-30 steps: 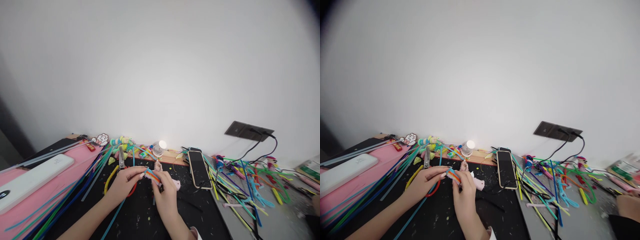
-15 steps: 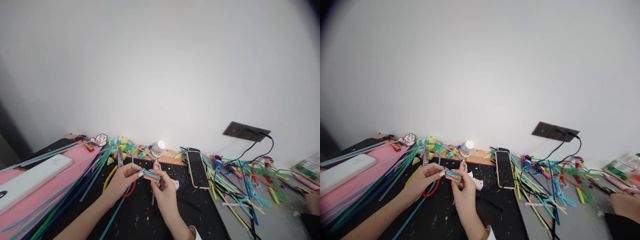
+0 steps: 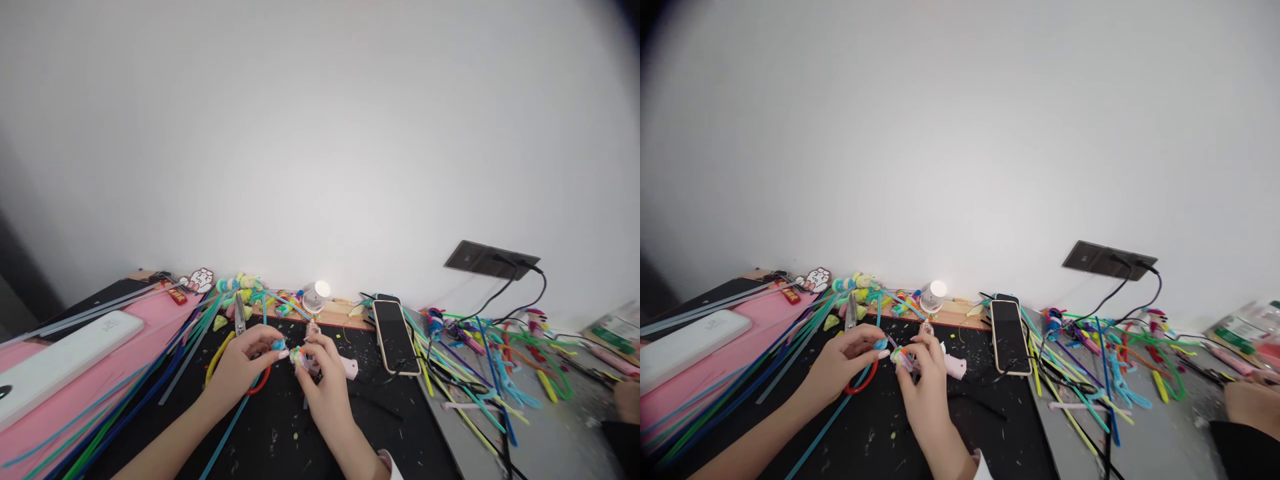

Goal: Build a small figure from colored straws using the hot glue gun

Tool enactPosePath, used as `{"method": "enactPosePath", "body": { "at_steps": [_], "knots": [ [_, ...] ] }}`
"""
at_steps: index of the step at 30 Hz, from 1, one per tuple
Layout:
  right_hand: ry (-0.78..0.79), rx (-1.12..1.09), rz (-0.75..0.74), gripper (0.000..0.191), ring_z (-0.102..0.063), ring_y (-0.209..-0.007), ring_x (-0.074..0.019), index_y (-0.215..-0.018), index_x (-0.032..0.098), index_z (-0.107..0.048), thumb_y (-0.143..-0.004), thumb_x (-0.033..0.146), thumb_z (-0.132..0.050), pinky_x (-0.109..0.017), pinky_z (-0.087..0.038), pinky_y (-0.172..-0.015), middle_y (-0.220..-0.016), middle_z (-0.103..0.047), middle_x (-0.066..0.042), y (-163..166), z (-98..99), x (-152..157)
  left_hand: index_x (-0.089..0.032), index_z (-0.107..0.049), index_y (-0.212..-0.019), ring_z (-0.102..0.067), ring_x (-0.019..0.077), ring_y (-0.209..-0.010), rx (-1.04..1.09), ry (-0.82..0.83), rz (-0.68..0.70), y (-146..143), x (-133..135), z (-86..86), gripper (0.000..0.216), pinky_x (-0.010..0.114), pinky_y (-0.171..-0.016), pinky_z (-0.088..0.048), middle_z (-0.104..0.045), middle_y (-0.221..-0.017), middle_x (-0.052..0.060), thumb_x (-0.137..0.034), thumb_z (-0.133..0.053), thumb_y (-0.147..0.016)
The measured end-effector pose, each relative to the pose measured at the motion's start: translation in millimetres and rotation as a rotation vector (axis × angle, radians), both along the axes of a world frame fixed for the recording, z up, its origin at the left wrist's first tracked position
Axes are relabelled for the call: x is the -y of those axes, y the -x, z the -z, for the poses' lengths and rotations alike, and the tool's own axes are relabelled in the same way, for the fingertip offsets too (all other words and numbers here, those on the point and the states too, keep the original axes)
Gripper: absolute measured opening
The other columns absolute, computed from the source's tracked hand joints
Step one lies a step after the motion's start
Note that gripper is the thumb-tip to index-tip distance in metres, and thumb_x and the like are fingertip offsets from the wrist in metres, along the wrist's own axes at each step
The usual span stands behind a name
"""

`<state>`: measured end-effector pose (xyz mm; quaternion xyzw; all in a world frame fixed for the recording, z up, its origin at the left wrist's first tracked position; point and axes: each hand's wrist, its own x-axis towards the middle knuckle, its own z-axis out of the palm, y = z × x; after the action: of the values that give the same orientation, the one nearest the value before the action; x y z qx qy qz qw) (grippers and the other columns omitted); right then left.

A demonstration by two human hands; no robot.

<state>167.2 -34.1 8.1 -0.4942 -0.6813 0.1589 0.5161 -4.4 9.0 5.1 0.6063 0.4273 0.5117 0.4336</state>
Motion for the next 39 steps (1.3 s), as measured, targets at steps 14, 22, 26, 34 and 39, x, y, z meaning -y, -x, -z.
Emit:
{"method": "enactPosePath", "body": {
  "at_steps": [14,22,26,34,39],
  "knots": [
    [0.130,0.068,-0.049,0.024,-0.062,-0.074,-0.0192,-0.089,0.018,-0.069,-0.073,0.001,-0.065,-0.027,-0.046,-0.066,-0.082,-0.069,-0.003,-2.2,4.6,0.6,-0.022,-0.076,-0.081,-0.067,0.0216,-0.091,-0.166,-0.145,0.138,-3.4,8.0,-5.3,0.012,0.029,-0.084,-0.051,-0.073,-0.092,0.005,-0.017,-0.071,-0.072],
    [0.115,0.046,-0.013,0.022,-0.060,-0.069,-0.0180,-0.085,0.020,-0.069,-0.073,0.003,-0.063,-0.025,-0.045,-0.061,-0.078,-0.068,-0.001,-3.3,4.7,-0.8,-0.026,-0.078,-0.090,-0.067,0.0205,-0.093,-0.195,-0.165,0.177,-2.2,8.5,-10.9,0.020,0.029,-0.085,-0.051,-0.072,-0.097,0.004,-0.021,-0.061,-0.081],
    [0.124,0.056,-0.017,0.021,-0.061,-0.069,-0.0183,-0.085,0.020,-0.069,-0.074,0.003,-0.062,-0.025,-0.045,-0.061,-0.077,-0.068,-0.001,-2.2,3.4,-0.3,-0.024,-0.076,-0.094,-0.067,0.0198,-0.083,-0.181,-0.126,0.074,-1.0,8.7,-7.0,0.019,0.028,-0.077,-0.053,-0.073,-0.092,0.004,-0.023,-0.065,-0.078],
    [0.095,0.057,-0.014,0.018,-0.061,-0.069,-0.0190,-0.086,0.020,-0.069,-0.075,0.008,-0.062,-0.028,-0.047,-0.062,-0.078,-0.069,-0.003,-2.6,5.5,0.0,-0.024,-0.078,-0.081,-0.069,0.0215,-0.089,-0.148,-0.185,0.159,-3.2,9.4,-9.5,0.013,0.029,-0.083,-0.054,-0.076,-0.089,0.004,-0.020,-0.066,-0.077],
    [0.103,0.063,-0.020,0.017,-0.060,-0.068,-0.0193,-0.084,0.019,-0.069,-0.073,0.007,-0.061,-0.028,-0.047,-0.062,-0.076,-0.068,-0.003,-2.6,5.3,-0.3,-0.024,-0.078,-0.077,-0.069,0.0214,-0.087,-0.122,-0.189,0.169,-3.8,9.0,-9.7,0.012,0.030,-0.083,-0.054,-0.076,-0.087,0.005,-0.019,-0.068,-0.076]
  ]
}}
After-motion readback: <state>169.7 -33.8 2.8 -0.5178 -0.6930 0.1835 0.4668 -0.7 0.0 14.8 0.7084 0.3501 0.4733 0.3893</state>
